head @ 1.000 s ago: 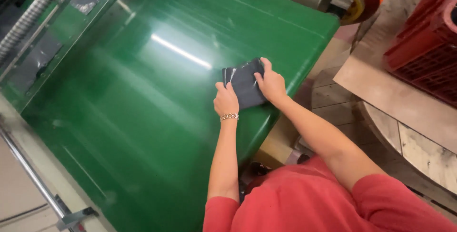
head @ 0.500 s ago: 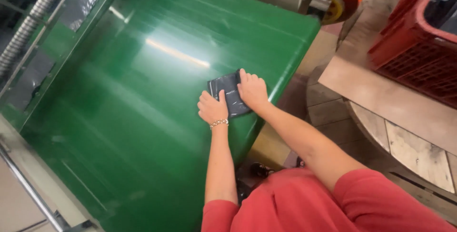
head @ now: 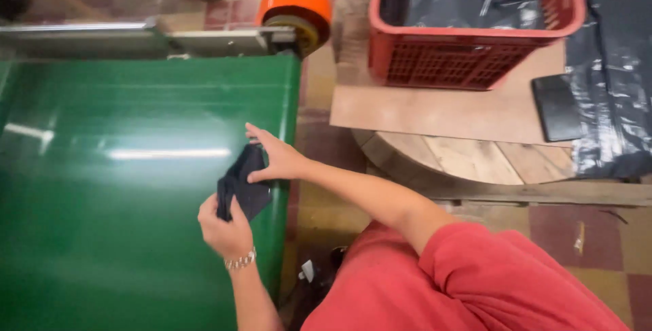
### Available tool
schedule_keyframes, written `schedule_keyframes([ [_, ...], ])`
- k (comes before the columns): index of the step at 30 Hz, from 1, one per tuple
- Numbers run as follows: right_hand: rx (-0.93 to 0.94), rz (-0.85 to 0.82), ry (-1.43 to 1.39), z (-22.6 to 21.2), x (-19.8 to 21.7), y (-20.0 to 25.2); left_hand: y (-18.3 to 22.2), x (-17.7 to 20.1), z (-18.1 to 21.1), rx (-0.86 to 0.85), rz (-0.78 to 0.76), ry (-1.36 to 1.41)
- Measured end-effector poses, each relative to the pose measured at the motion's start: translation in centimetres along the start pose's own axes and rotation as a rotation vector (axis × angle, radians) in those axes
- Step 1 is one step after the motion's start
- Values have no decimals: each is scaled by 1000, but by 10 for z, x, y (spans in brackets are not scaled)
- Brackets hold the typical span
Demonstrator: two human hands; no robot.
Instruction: Picking up plastic bags from a conveyor belt, folding them into neat rectangles, and placing them into a collection crate.
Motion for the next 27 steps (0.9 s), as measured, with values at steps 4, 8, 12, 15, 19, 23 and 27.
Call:
schedule_keyframes([
  [4, 296, -237, 109, -50, 85, 48, -1, 38, 86, -347, -93, 252],
  [8, 313, -341, 212, -55, 134, 111, 16, 29, 142, -575, -219, 416],
  [12, 195, -270, 147, -8, 183, 162, 34, 15, 192, -441, -431, 394],
  [15, -125, -47, 91, 57, 222, 191, 55, 9, 200, -421, -355, 510],
  [19, -551, 586, -189, 124, 278, 217, 89, -1, 193, -193, -543, 560],
  [23, -578, 846, -186, 152, 307, 224, 110, -4, 189, -129, -575, 593],
  [27, -521, 906, 112, 192, 308, 229, 128, -4, 179, -33, -561, 512],
])
Point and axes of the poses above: each hand's wrist, its own y-axis away from the middle knuckle, its own x-axis out of the back of the hand, z = x × y, the point moved 1 cm from there along -y, towards the middle knuckle, and after that the axes turned 9 degrees about -y, right-handed, at the moved point
